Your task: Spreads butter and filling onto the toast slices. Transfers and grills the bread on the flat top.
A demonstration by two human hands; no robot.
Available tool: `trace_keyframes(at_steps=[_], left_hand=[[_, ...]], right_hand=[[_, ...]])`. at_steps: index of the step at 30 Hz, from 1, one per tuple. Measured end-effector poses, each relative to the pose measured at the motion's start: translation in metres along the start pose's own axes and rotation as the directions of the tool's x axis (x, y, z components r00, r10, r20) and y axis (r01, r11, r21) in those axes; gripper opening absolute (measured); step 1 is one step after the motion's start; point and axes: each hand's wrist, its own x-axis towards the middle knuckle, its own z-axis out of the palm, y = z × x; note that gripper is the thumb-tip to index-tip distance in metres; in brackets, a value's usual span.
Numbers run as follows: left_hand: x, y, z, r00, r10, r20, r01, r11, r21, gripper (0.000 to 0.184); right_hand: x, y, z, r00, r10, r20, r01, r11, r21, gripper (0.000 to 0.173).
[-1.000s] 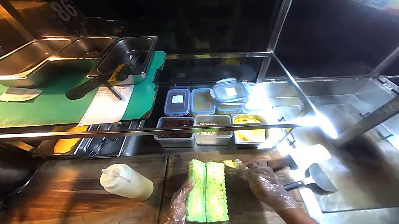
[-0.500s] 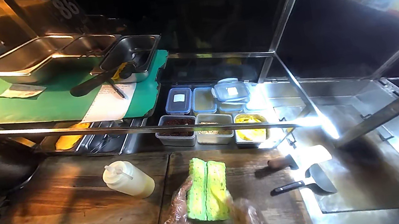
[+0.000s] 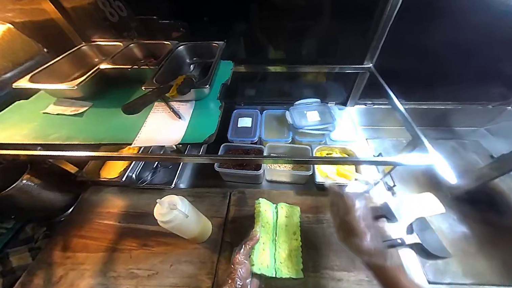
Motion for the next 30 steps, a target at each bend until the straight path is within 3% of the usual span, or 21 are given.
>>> trace_keyframes(at_steps=[1, 3, 4, 5, 7, 10, 11, 14, 16, 19, 21, 23, 24, 25, 28, 30], left_hand=[[-0.001, 0.0, 0.0, 1.0, 0.006, 0.002, -0.006, 1.0, -0.011, 0.038], [-0.004, 0.001, 0.004, 1.0, 0.019, -0.022, -0.019, 0.999, 0.028, 0.039], [-0.004, 0.004, 0.005, 0.999, 0.032, -0.039, -0.029, 0.997, 0.076, 0.039], [-0.004, 0.009, 0.007, 0.997, 0.055, -0.058, -0.046, 0.989, 0.141, 0.039], [-0.006, 0.02, 0.002, 0.993, 0.09, -0.07, -0.069, 0.964, 0.257, 0.042], [0.002, 0.04, -0.011, 0.994, 0.075, -0.081, -0.059, 0.98, 0.188, 0.038], [0.002, 0.045, -0.012, 0.995, 0.061, -0.079, -0.047, 0.983, 0.177, 0.037], [0.001, 0.044, -0.01, 0.994, 0.11, 0.012, -0.108, 0.939, 0.327, 0.045], [0.0, 0.042, 0.007, 0.98, 0.176, 0.089, -0.195, 0.792, 0.578, 0.051], [-0.009, 0.033, 0.039, 0.964, 0.209, 0.167, -0.242, 0.422, 0.873, 0.064], [-0.016, 0.026, 0.062, 0.968, 0.207, 0.14, -0.179, 0.183, 0.967, 0.072], [-0.018, 0.02, 0.068, 0.973, 0.174, 0.15, -0.158, 0.033, 0.987, 0.077], [-0.017, 0.019, 0.063, 0.971, 0.18, 0.159, -0.171, 0.053, 0.984, 0.077], [-0.015, 0.019, 0.055, 0.963, 0.206, 0.172, -0.203, 0.14, 0.969, 0.078], [-0.001, 0.027, 0.018, 0.947, 0.23, 0.226, -0.315, 0.515, 0.797, 0.073], [0.008, 0.042, -0.003, 0.964, 0.117, 0.24, -0.243, 0.752, 0.613, 0.068]], right_hand=[[-0.024, -0.009, 0.024, 0.994, 0.089, 0.06, -0.101, 0.962, 0.253, 0.045], [-0.054, -0.025, 0.071, 0.918, 0.326, 0.225, -0.39, 0.651, 0.651, 0.053], [-0.056, -0.034, 0.089, 0.877, 0.413, 0.246, -0.452, 0.535, 0.714, 0.052], [-0.054, -0.043, 0.101, 0.852, 0.457, 0.256, -0.481, 0.49, 0.727, 0.052], [-0.051, -0.057, 0.11, 0.859, 0.425, 0.287, -0.489, 0.511, 0.707, 0.052], [-0.043, -0.055, 0.096, 0.88, 0.301, 0.366, -0.472, 0.488, 0.734, 0.057], [-0.042, -0.049, 0.088, 0.901, 0.293, 0.319, -0.432, 0.567, 0.702, 0.059], [-0.027, -0.032, 0.061, 0.983, 0.184, -0.018, -0.153, 0.864, 0.479, 0.062], [0.007, -0.039, 0.042, 0.993, 0.02, -0.113, 0.015, 0.954, 0.301, 0.058], [0.075, -0.079, 0.032, 0.98, -0.157, 0.118, 0.153, 0.987, 0.039, 0.04], [0.128, -0.113, 0.047, 0.931, -0.233, 0.281, 0.27, 0.958, -0.101, 0.035], [0.173, -0.138, 0.078, 0.897, -0.296, 0.328, 0.374, 0.904, -0.208, 0.036], [0.191, -0.149, 0.094, 0.898, -0.26, 0.355, 0.361, 0.896, -0.257, 0.034], [0.205, -0.157, 0.107, 0.899, -0.18, 0.4, 0.311, 0.905, -0.291, 0.034], [0.231, -0.167, 0.138, 0.84, -0.016, 0.542, 0.212, 0.93, -0.301, 0.038], [0.232, -0.168, 0.145, 0.832, -0.035, 0.554, 0.228, 0.931, -0.284, 0.032]])
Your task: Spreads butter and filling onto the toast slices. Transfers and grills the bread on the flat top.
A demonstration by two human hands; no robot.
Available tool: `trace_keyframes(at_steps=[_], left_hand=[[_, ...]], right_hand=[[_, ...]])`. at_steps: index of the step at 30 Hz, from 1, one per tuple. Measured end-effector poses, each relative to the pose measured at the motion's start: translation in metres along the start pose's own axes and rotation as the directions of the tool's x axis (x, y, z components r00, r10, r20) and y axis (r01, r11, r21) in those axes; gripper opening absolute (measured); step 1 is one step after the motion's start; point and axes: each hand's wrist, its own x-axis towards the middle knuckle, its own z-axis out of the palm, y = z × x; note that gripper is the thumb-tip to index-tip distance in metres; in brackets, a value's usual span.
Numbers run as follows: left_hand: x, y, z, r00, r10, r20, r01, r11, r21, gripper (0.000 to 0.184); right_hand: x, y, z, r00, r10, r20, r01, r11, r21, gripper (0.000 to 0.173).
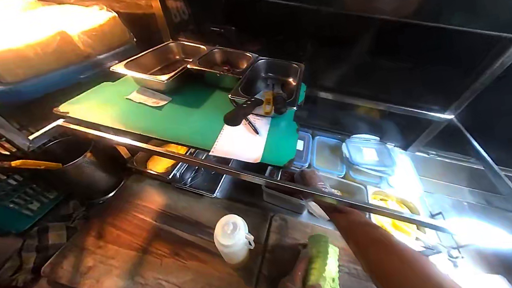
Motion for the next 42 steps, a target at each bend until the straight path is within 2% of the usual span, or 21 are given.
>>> trace_keyframes(at_steps=[3, 6, 9, 11, 13, 15, 18, 19, 21, 23, 26, 29, 31, 32, 34, 35, 38, 40, 42], left_hand=[[0.002, -0.011, -0.019, 0.999, -0.041, 0.031, 0.05, 0.908, -0.416, 0.06], [-0.002, -0.017, -0.019, 0.993, -0.116, 0.003, 0.094, 0.782, -0.616, 0.054], [-0.006, -0.025, -0.018, 0.991, -0.131, -0.035, 0.061, 0.661, -0.748, 0.047], [-0.004, -0.029, -0.013, 0.979, -0.182, -0.094, 0.023, 0.554, -0.832, 0.038], [-0.002, -0.023, -0.012, 0.967, -0.232, -0.106, 0.029, 0.513, -0.858, 0.041], [0.003, -0.03, -0.014, 0.971, -0.219, -0.093, 0.027, 0.49, -0.871, 0.049], [0.007, -0.042, -0.019, 0.983, -0.175, -0.046, 0.035, 0.435, -0.9, 0.059], [0.009, -0.046, -0.02, 0.985, -0.167, -0.045, 0.032, 0.432, -0.901, 0.061], [0.011, -0.052, -0.021, 0.985, -0.16, -0.065, 0.019, 0.475, -0.88, 0.061], [0.01, -0.04, -0.02, 0.975, -0.191, -0.11, 0.009, 0.531, -0.847, 0.058], [0.01, -0.037, -0.021, 0.976, -0.185, -0.113, 0.004, 0.538, -0.843, 0.057], [0.014, -0.05, -0.021, 0.99, -0.133, -0.046, 0.025, 0.491, -0.871, 0.06], [0.016, -0.045, -0.02, 0.995, -0.093, -0.03, 0.019, 0.483, -0.875, 0.056], [0.015, -0.037, -0.018, 0.995, -0.09, -0.031, 0.018, 0.495, -0.869, 0.05], [0.013, -0.028, -0.015, 0.99, -0.134, -0.035, 0.044, 0.542, -0.84, 0.041], [0.015, -0.03, -0.012, 0.986, -0.16, -0.055, 0.046, 0.568, -0.822, 0.039], [0.016, -0.032, -0.006, 0.975, -0.175, -0.139, 0.035, 0.733, -0.679, 0.039], [0.012, -0.011, 0.0, 0.97, -0.16, -0.185, 0.052, 0.875, -0.482, 0.043], [0.011, 0.006, 0.008, 0.973, -0.113, -0.201, 0.044, 0.946, -0.32, 0.046]], right_hand=[[0.004, -0.002, 0.016, 0.992, -0.051, -0.115, 0.05, 0.999, -0.006, 0.027], [0.009, -0.001, 0.037, 0.98, -0.065, -0.189, 0.091, 0.987, 0.131, 0.026], [0.003, -0.009, 0.026, 0.969, 0.055, -0.241, -0.008, 0.981, 0.194, 0.031], [0.004, -0.012, 0.022, 0.974, 0.079, -0.211, -0.035, 0.978, 0.205, 0.035], [0.005, -0.019, 0.021, 0.985, 0.068, -0.158, -0.025, 0.965, 0.261, 0.032], [0.019, -0.02, 0.026, 0.991, 0.1, -0.086, -0.065, 0.938, 0.339, 0.027], [0.02, -0.018, 0.022, 0.971, 0.234, 0.046, -0.231, 0.878, 0.42, 0.037], [0.022, -0.015, 0.022, 0.96, 0.276, 0.036, -0.266, 0.87, 0.415, 0.04], [0.019, -0.019, 0.01, 0.943, 0.331, 0.049, -0.33, 0.9, 0.285, 0.042], [0.025, -0.021, 0.003, 0.911, 0.396, 0.115, -0.41, 0.897, 0.163, 0.044], [0.032, -0.005, 0.012, 0.914, 0.385, 0.13, -0.4, 0.907, 0.13, 0.045], [0.016, 0.007, 0.009, 0.95, 0.301, 0.083, -0.312, 0.928, 0.206, 0.032], [-0.002, 0.01, 0.001, 0.971, 0.232, 0.054, -0.237, 0.923, 0.303, 0.026], [-0.013, 0.013, 0.0, 0.975, 0.223, -0.005, -0.199, 0.88, 0.432, 0.022], [-0.04, 0.015, 0.0, 0.948, 0.303, -0.095, -0.129, 0.642, 0.755, 0.013], [-0.058, 0.017, 0.0, 0.943, 0.313, -0.116, -0.075, 0.537, 0.84, 0.011], [-0.109, 0.028, 0.009, 0.964, 0.25, -0.093, -0.002, 0.353, 0.935, 0.012], [-0.143, 0.022, -0.001, 0.948, 0.317, -0.005, -0.1, 0.312, 0.945, 0.01], [-0.173, 0.023, 0.002, 0.92, 0.39, 0.042, -0.128, 0.197, 0.972, 0.005]])
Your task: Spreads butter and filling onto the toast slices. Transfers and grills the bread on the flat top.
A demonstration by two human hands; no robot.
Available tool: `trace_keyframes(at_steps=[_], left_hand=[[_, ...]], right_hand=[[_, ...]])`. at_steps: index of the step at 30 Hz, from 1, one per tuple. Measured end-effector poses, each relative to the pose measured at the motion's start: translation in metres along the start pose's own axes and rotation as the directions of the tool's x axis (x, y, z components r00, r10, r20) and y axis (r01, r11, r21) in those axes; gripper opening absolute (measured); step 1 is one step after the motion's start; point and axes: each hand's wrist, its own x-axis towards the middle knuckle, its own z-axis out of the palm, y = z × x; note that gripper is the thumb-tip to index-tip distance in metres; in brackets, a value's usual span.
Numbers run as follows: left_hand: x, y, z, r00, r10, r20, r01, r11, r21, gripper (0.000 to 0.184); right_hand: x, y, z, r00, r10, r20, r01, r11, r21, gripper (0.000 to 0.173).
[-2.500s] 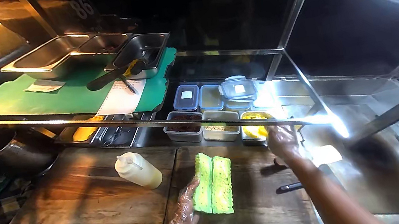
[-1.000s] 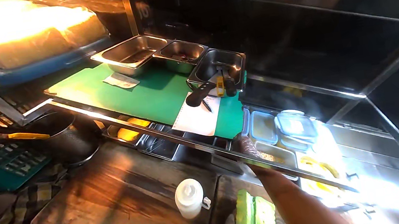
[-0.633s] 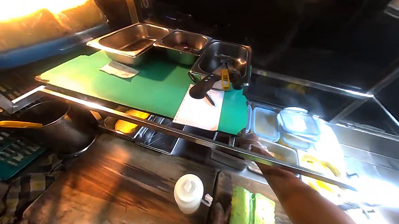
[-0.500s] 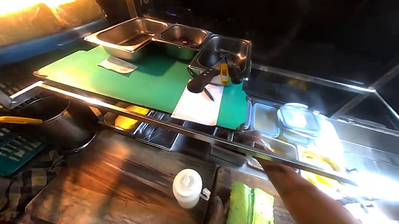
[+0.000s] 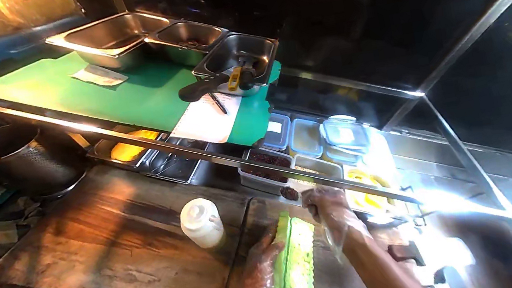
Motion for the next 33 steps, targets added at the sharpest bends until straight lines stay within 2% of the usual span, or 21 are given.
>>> trace_keyframes(at_steps=[3, 5, 8, 10, 12, 13, 14, 15, 16, 17, 18, 19, 20, 22, 24, 25, 30, 33], left_hand=[[-0.004, 0.008, 0.011, 0.998, 0.064, -0.002, -0.063, 0.982, 0.179, 0.045], [-0.005, 0.008, 0.015, 0.997, 0.072, -0.036, -0.064, 0.979, 0.194, 0.043], [-0.005, 0.005, 0.014, 0.996, 0.029, -0.079, -0.02, 0.994, 0.109, 0.041], [-0.003, 0.002, 0.012, 0.996, 0.024, -0.082, -0.019, 0.998, 0.057, 0.039], [-0.002, -0.001, 0.011, 0.996, 0.037, -0.079, -0.033, 0.998, 0.055, 0.039], [-0.002, -0.002, 0.01, 0.996, 0.043, -0.077, -0.039, 0.997, 0.061, 0.039], [-0.002, -0.002, 0.011, 0.996, 0.048, -0.079, -0.042, 0.997, 0.066, 0.039], [-0.003, -0.001, 0.011, 0.996, 0.046, -0.081, -0.041, 0.997, 0.065, 0.038], [-0.002, -0.002, 0.011, 0.995, 0.045, -0.084, -0.04, 0.997, 0.061, 0.038], [-0.001, -0.002, 0.011, 0.995, 0.046, -0.084, -0.041, 0.997, 0.059, 0.039], [-0.001, -0.002, 0.011, 0.995, 0.048, -0.086, -0.043, 0.998, 0.052, 0.039], [-0.001, -0.003, 0.011, 0.995, 0.051, -0.084, -0.047, 0.998, 0.05, 0.039], [-0.002, -0.004, 0.01, 0.995, 0.053, -0.081, -0.05, 0.998, 0.042, 0.039], [0.0, -0.004, 0.01, 0.995, 0.047, -0.087, -0.045, 0.999, 0.018, 0.039], [0.001, -0.005, 0.009, 0.996, 0.034, -0.084, -0.033, 0.999, 0.015, 0.039], [0.002, -0.005, 0.008, 0.996, 0.033, -0.086, -0.031, 0.999, 0.017, 0.039], [0.003, -0.006, 0.008, 0.995, 0.017, -0.095, -0.019, 1.0, -0.014, 0.039], [0.003, -0.005, 0.008, 0.996, 0.027, -0.083, -0.03, 0.999, -0.035, 0.039]], right_hand=[[-0.032, 0.027, -0.017, 0.998, 0.04, -0.046, -0.035, 0.994, 0.1, 0.003], [-0.046, 0.05, -0.023, 0.993, 0.07, -0.093, -0.057, 0.99, 0.128, 0.004], [-0.058, 0.085, -0.022, 0.984, 0.114, -0.136, -0.094, 0.985, 0.142, 0.004], [-0.058, 0.111, -0.019, 0.982, 0.033, -0.185, -0.03, 0.999, 0.02, 0.004], [-0.061, 0.131, -0.016, 0.961, -0.195, -0.199, 0.129, 0.945, -0.301, 0.011], [-0.065, 0.138, -0.013, 0.913, -0.364, -0.186, 0.244, 0.85, -0.467, 0.014], [-0.065, 0.149, -0.01, 0.806, -0.569, -0.163, 0.377, 0.706, -0.6, 0.014], [-0.061, 0.159, -0.01, 0.665, -0.738, -0.118, 0.476, 0.54, -0.694, 0.015], [-0.055, 0.165, -0.012, 0.534, -0.843, -0.07, 0.535, 0.4, -0.744, 0.016], [-0.048, 0.168, -0.016, 0.435, -0.9, -0.04, 0.569, 0.309, -0.762, 0.018], [-0.043, 0.169, -0.02, 0.383, -0.923, -0.037, 0.59, 0.275, -0.759, 0.019], [-0.039, 0.17, -0.023, 0.366, -0.928, -0.063, 0.6, 0.287, -0.747, 0.019], [-0.037, 0.171, -0.026, 0.388, -0.915, -0.11, 0.607, 0.344, -0.716, 0.018], [-0.041, 0.169, -0.03, 0.52, -0.828, -0.211, 0.591, 0.527, -0.611, 0.015], [-0.054, 0.169, -0.033, 0.656, -0.726, -0.206, 0.548, 0.646, -0.531, 0.013], [-0.058, 0.175, -0.034, 0.684, -0.706, -0.186, 0.549, 0.665, -0.506, 0.013], [-0.053, 0.193, -0.029, 0.666, -0.736, -0.12, 0.565, 0.603, -0.563, 0.013], [-0.036, 0.194, -0.028, 0.581, -0.806, -0.113, 0.6, 0.518, -0.61, 0.013]])
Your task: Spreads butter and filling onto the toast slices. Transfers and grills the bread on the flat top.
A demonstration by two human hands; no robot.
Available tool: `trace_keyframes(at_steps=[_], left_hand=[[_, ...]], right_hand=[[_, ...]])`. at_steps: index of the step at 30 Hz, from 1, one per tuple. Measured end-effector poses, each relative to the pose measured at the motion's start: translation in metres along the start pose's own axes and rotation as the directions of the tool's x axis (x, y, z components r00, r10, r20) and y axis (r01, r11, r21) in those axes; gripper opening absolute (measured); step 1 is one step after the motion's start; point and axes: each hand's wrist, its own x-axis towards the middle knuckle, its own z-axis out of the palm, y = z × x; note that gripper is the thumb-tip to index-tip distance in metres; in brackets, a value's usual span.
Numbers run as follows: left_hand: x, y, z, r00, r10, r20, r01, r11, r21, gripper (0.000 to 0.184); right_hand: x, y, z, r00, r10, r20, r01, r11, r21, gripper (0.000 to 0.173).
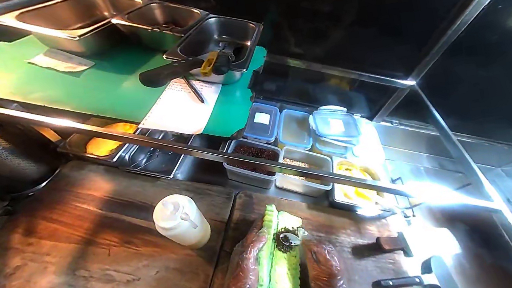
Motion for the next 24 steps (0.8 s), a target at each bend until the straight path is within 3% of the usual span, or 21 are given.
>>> trace_keyframes(at_steps=[7, 10, 11, 12, 14, 15, 16, 17, 18, 19, 21, 22, 24], left_hand=[[0.004, -0.004, -0.004, 1.0, 0.029, 0.011, -0.029, 0.999, 0.038, 0.042], [0.002, 0.001, -0.003, 1.0, 0.01, 0.014, -0.01, 1.0, 0.027, 0.04], [0.001, 0.003, -0.002, 1.0, -0.001, 0.018, 0.001, 1.0, 0.018, 0.04], [0.002, 0.003, -0.003, 1.0, -0.01, 0.019, 0.01, 1.0, 0.006, 0.04], [0.004, 0.001, -0.007, 0.999, 0.001, 0.034, -0.001, 1.0, -0.003, 0.04], [0.005, -0.001, -0.011, 0.998, 0.015, 0.054, -0.014, 1.0, -0.012, 0.041], [0.005, -0.003, -0.015, 0.996, 0.026, 0.083, -0.023, 0.999, -0.037, 0.042], [0.004, -0.004, -0.019, 0.992, 0.043, 0.117, -0.035, 0.997, -0.069, 0.044], [0.004, -0.007, -0.021, 0.99, 0.05, 0.135, -0.036, 0.994, -0.099, 0.045], [0.002, -0.007, -0.023, 0.988, 0.055, 0.146, -0.039, 0.993, -0.11, 0.047], [-0.002, -0.008, -0.026, 0.986, 0.063, 0.152, -0.046, 0.992, -0.114, 0.049], [-0.004, -0.01, -0.028, 0.985, 0.065, 0.159, -0.049, 0.993, -0.106, 0.05], [-0.007, -0.015, -0.033, 0.979, 0.067, 0.192, -0.045, 0.992, -0.118, 0.054]], right_hand=[[0.035, 0.003, 0.011, 0.998, -0.065, -0.004, 0.065, 0.997, -0.035, 0.015], [0.051, -0.004, 0.008, 0.989, 0.106, 0.105, -0.104, 0.994, -0.022, 0.015], [0.058, -0.009, 0.004, 0.953, 0.244, 0.181, -0.248, 0.969, -0.001, 0.014], [0.068, -0.016, -0.003, 0.869, 0.41, 0.276, -0.436, 0.899, 0.037, 0.014], [0.092, -0.03, -0.013, 0.633, 0.644, 0.43, -0.761, 0.619, 0.193, 0.006], [0.107, -0.04, -0.02, 0.505, 0.693, 0.515, -0.855, 0.483, 0.188, 0.006], [0.124, -0.047, -0.024, 0.423, 0.692, 0.584, -0.895, 0.419, 0.153, 0.008], [0.141, -0.052, -0.023, 0.402, 0.672, 0.622, -0.899, 0.42, 0.127, 0.008], [0.159, -0.055, -0.016, 0.436, 0.639, 0.634, -0.872, 0.474, 0.122, 0.008], [0.176, -0.056, -0.003, 0.516, 0.59, 0.621, -0.811, 0.571, 0.131, 0.007], [0.207, -0.054, 0.026, 0.697, 0.404, 0.593, -0.533, 0.844, 0.051, 0.008], [0.221, -0.058, 0.042, 0.746, 0.328, 0.579, -0.366, 0.929, -0.054, 0.011], [0.238, -0.066, 0.078, 0.755, 0.257, 0.604, -0.148, 0.963, -0.224, 0.02]])
